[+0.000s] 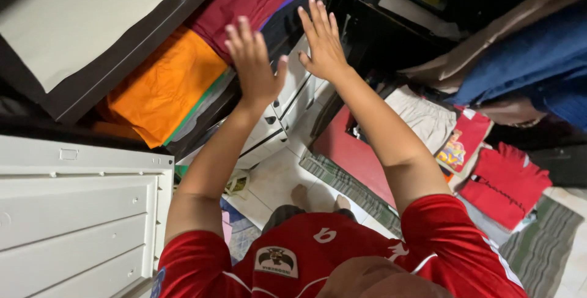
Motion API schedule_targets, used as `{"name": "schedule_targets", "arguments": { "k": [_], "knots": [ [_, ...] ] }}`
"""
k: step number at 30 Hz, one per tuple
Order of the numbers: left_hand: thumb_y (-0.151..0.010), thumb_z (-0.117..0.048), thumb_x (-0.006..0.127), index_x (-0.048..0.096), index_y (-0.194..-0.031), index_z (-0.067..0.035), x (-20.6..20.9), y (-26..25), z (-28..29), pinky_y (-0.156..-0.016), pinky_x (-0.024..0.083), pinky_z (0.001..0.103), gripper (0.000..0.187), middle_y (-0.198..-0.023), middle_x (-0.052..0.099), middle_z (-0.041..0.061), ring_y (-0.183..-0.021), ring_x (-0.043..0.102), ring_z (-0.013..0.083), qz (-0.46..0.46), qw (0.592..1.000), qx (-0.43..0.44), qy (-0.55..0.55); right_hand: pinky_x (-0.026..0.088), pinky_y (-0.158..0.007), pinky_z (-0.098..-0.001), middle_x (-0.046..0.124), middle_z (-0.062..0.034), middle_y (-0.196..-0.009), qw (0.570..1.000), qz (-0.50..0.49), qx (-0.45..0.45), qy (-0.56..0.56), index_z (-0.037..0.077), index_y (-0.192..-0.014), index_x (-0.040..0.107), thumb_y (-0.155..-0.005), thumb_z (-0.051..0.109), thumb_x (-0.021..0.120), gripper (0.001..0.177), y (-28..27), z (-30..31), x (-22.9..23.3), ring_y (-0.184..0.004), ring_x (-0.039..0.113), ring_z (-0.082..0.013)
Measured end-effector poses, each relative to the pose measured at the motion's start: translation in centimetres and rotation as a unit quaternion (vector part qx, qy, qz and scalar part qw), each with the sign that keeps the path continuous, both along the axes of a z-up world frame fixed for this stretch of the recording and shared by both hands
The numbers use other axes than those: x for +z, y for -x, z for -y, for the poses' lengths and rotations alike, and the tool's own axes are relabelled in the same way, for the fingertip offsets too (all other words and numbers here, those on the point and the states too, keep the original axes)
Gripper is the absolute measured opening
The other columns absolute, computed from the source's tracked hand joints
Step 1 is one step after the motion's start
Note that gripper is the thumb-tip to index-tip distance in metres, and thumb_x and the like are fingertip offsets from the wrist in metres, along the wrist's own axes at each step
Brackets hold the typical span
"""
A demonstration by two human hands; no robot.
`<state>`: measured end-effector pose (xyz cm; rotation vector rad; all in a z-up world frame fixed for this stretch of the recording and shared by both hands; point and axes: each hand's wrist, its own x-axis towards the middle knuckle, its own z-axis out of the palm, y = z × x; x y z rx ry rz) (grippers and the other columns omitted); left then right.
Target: The person folds and places several pairs of shorts into a drawer. They handle maroon, green, orange, white, and dark gray shorts one at a time, folding each and stacking them inside the drawer.
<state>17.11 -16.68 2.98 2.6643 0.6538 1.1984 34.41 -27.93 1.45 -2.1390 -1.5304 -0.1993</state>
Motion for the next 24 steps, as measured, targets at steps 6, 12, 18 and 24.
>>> {"name": "schedule_targets", "arguments": {
  "k": [6,12,18,24],
  "knots": [
    [-0.09,-0.031,0.073,0.052,-0.139,0.007,-2.3,-3.8,3.9,-0.123,0.012,0.067,0.065,-0.164,0.022,0.023,-0.153,0.013,0.0484,-0.088,0.977,-0.195,-0.007,0.019,-0.125,-0.0644,0.006,-0.0233,-0.169,0.997,0.02,-0.072,0.007,0.007,-0.164,0.019,-0.085,0.032,0.077,0.101,-0.4,6.4,-3.0,-0.157,0.014,-0.0471],
    [-0.094,-0.036,0.07,0.052,-0.143,0.006,-5.5,-7.8,8.4,-0.123,0.014,0.062,0.068,-0.164,0.025,0.019,-0.152,0.016,0.0438,-0.145,0.955,-0.258,-0.031,0.019,-0.125,-0.0631,0.007,-0.0217,-0.169,0.989,-0.005,-0.144,0.039,0.009,-0.165,0.02,-0.087,0.03,0.08,0.1,-0.6,13.4,-4.4,-0.158,0.013,-0.0434],
    [-0.093,-0.033,0.073,0.053,-0.143,0.006,-8.9,-10.8,14.3,-0.121,0.019,0.062,0.066,-0.164,0.025,0.02,-0.151,0.02,0.044,-0.184,0.931,-0.313,-0.035,0.019,-0.125,-0.0621,0.007,-0.0205,-0.169,0.978,-0.029,-0.199,0.051,0.008,-0.164,0.022,-0.087,0.02,0.075,0.094,-1.4,21.2,-6.8,-0.157,0.013,-0.0423],
    [-0.095,-0.032,0.069,0.048,-0.146,0.004,-12.8,-13.2,19.2,-0.121,0.018,0.061,0.066,-0.164,0.023,0.021,-0.15,0.021,0.0452,-0.262,0.908,-0.326,0.007,0.024,-0.122,-0.0592,0.02,-0.0193,-0.167,0.957,-0.066,-0.277,0.057,0.007,-0.16,0.025,-0.082,0.014,0.077,0.094,-3.2,30.8,-11.1,-0.154,0.022,-0.0417]
  ]
}}
